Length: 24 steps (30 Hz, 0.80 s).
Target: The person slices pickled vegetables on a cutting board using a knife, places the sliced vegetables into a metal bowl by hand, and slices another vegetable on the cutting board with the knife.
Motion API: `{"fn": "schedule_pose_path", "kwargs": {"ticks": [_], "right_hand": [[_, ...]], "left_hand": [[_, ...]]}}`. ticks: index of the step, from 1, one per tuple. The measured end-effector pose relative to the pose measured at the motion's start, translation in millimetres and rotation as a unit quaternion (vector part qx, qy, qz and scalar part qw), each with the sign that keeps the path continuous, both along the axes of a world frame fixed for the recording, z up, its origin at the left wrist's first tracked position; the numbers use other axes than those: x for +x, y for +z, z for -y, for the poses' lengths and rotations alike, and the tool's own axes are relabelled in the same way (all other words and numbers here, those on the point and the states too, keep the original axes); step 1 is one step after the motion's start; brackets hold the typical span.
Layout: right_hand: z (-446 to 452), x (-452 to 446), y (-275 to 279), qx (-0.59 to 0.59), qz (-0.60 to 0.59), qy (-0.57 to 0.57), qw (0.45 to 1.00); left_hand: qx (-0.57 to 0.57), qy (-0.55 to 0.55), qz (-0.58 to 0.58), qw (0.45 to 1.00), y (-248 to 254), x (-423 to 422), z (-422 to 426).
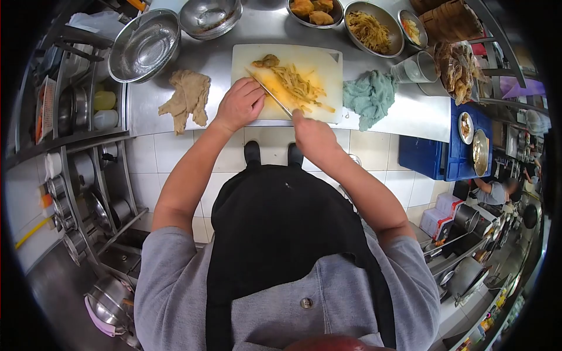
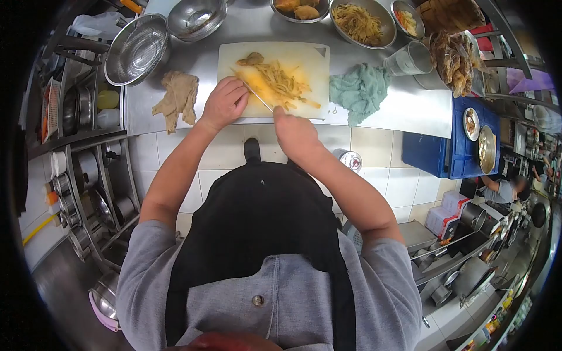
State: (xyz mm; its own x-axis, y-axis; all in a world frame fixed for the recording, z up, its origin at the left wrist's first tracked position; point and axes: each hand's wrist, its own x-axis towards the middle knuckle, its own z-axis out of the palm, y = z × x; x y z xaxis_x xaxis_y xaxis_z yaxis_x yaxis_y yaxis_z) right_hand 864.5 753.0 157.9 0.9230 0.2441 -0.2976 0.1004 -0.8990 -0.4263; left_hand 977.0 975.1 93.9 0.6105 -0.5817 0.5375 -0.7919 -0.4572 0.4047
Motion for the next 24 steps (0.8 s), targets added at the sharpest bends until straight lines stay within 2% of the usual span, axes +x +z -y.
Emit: {"fn": "schedule_pose_path", "kwargs": {"ticks": [6,10,14,24], "right_hand": [[-18,22,5,-0.042,-0.010,0.006,0.999],[16,-30,2,-0.054,-0.042,0.009,0.998],[36,-60,22,-0.068,-0.062,0.011,0.996],[11,-1,4,-0.033,-0.003,0.031,0.999]], "left_hand": [[-0.011,-0.006,0.003,1.000,2,0,0],[-0.014,-0.002,0.000,1.000,2,0,0],[0.006,0.013,0.009,1.000,1,-3,-2],[-0.002,0.020,0.020,1.000,3,-4,-1]]}}
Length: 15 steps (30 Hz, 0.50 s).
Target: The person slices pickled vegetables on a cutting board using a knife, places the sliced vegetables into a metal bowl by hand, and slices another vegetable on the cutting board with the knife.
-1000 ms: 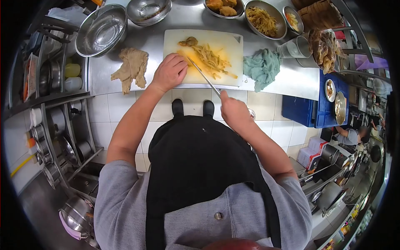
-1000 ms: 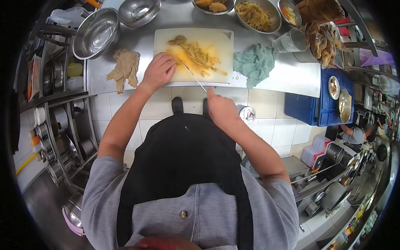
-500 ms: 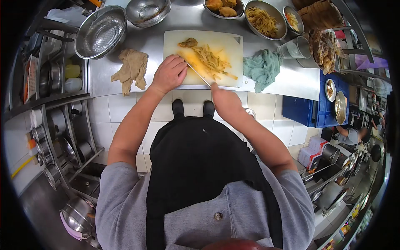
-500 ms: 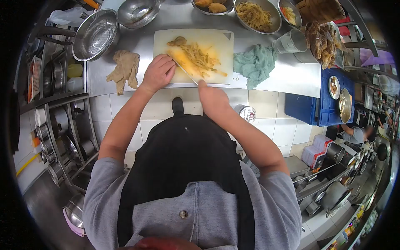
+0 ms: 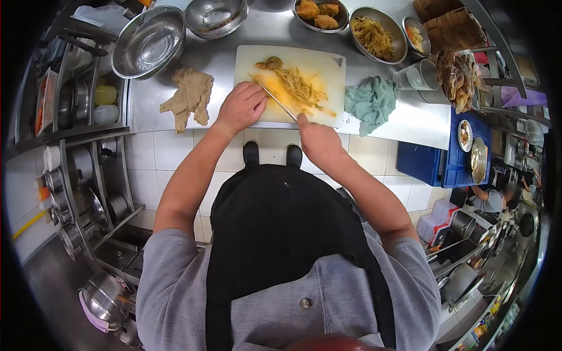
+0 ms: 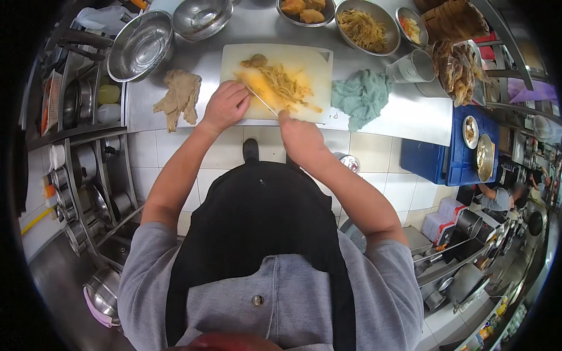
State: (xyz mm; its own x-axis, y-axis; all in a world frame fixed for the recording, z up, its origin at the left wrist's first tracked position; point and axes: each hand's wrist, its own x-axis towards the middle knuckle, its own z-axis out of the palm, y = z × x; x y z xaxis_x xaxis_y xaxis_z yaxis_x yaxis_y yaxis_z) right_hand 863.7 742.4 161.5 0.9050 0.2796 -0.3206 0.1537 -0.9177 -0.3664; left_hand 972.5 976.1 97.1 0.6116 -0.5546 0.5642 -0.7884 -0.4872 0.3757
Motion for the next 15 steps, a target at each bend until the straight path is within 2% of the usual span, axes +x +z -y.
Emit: {"fn": "schedule_pose_path", "kwargs": {"ticks": [6,15], "right_hand": [[-10,14,-8,0.004,0.000,-0.004,1.000],[31,-54,18,-0.034,-0.048,-0.010,0.998]], "left_hand": [[-0.014,0.010,0.000,1.000,-4,-1,1],[-0.007,0.008,-0.002,1.000,-4,-1,-1]]}}
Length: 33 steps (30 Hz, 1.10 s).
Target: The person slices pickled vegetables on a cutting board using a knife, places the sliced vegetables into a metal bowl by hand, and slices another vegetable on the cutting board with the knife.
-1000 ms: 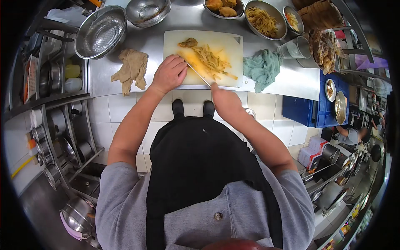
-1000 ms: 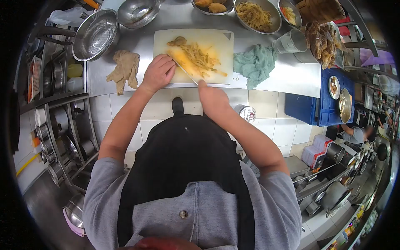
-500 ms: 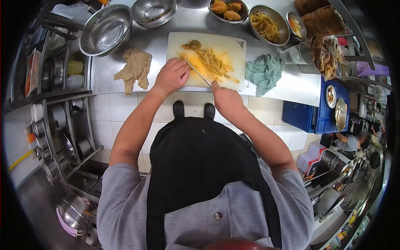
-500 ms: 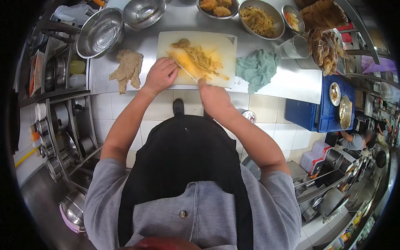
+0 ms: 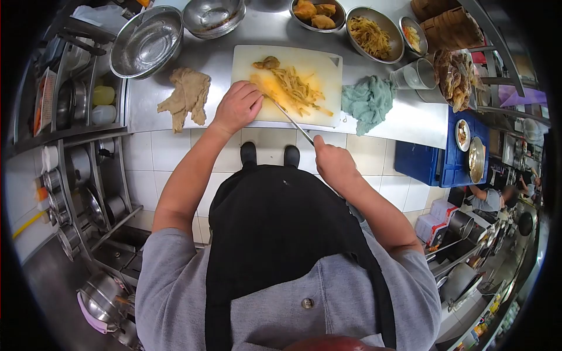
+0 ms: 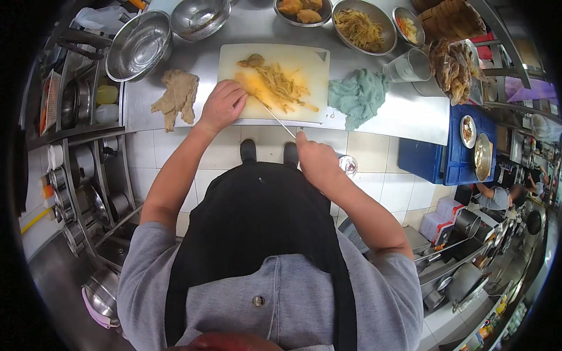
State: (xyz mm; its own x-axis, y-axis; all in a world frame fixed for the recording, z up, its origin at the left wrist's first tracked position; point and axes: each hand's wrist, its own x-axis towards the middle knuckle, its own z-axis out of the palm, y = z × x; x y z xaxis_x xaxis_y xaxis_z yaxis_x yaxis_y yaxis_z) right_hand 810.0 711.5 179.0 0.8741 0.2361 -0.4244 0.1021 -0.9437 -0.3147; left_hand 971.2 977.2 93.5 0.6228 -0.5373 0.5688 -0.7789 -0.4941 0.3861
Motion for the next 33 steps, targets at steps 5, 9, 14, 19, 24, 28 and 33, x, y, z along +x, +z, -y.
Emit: {"fn": "schedule_pose_path", "kwargs": {"ticks": [5,9,14,19,24,28,33], "right_hand": [[-12,17,-2,0.017,0.017,-0.007,1.000],[-27,41,-17,0.022,0.027,0.008,0.999],[-48,65,-18,0.013,0.023,0.012,1.000],[-14,20,-22,0.017,0.035,0.020,0.999],[9,-4,-4,0.016,-0.014,0.000,1.000],[-4,15,-4,0.022,0.011,0.012,1.000],[-31,51,-19,0.039,0.028,0.022,0.999]], "left_hand": [[-0.003,0.006,0.004,1.000,-1,0,1],[-0.006,0.005,0.000,1.000,-1,0,0],[-0.021,0.006,0.003,1.000,-7,1,0],[-0.010,0.003,0.008,1.000,-2,1,0],[-0.012,0.012,-0.001,1.000,-1,2,-1],[-0.021,0.019,-0.005,1.000,-3,0,-1],[-0.031,0.025,-0.004,0.999,-3,-2,0]]}}
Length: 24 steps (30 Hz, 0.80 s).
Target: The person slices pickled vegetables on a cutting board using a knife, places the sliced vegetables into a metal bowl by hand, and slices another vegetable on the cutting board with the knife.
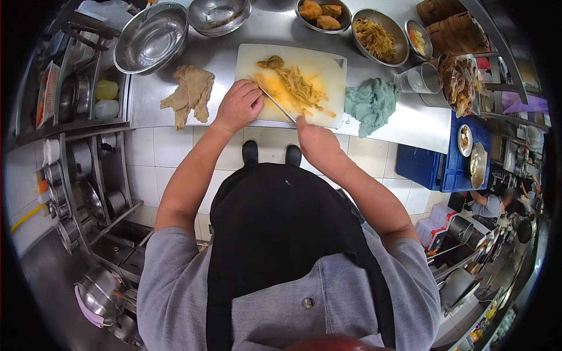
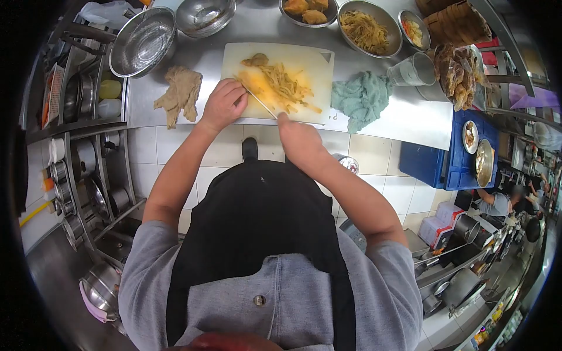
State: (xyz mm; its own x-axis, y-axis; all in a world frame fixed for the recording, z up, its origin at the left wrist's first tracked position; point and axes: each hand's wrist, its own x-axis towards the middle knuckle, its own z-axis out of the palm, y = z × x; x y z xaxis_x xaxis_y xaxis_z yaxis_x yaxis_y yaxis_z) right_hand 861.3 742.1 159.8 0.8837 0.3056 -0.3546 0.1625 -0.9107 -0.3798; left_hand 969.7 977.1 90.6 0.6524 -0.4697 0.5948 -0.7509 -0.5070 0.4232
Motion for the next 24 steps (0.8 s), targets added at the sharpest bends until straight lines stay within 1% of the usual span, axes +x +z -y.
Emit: {"fn": "schedule_pose_path", "kwargs": {"ticks": [4,7,9,10,12,16,18,24], "right_hand": [[-15,15,6,-0.017,-0.020,-0.008,1.000],[2,-10,2,-0.025,-0.028,-0.008,0.999],[23,-37,-1,0.009,0.015,-0.001,1.000],[27,-42,5,0.008,0.016,0.001,1.000],[32,-47,17,-0.041,-0.041,-0.006,0.998],[27,-38,19,-0.036,-0.027,-0.016,0.999],[20,-26,14,-0.029,-0.014,0.000,0.999],[-11,15,7,-0.030,-0.025,0.011,0.999]], "left_hand": [[0.005,0.005,0.011,1.000,-1,0,0],[0.003,0.005,0.004,1.000,0,0,0],[0.006,0.006,0.001,1.000,1,-2,0],[0.010,0.006,-0.002,1.000,1,-2,-1],[0.012,0.011,-0.004,1.000,1,-3,-1],[0.018,0.012,0.002,1.000,-2,-3,-3],[0.016,0.011,-0.002,1.000,-2,-3,-3],[0.015,0.015,0.000,1.000,-4,-4,-3]]}}
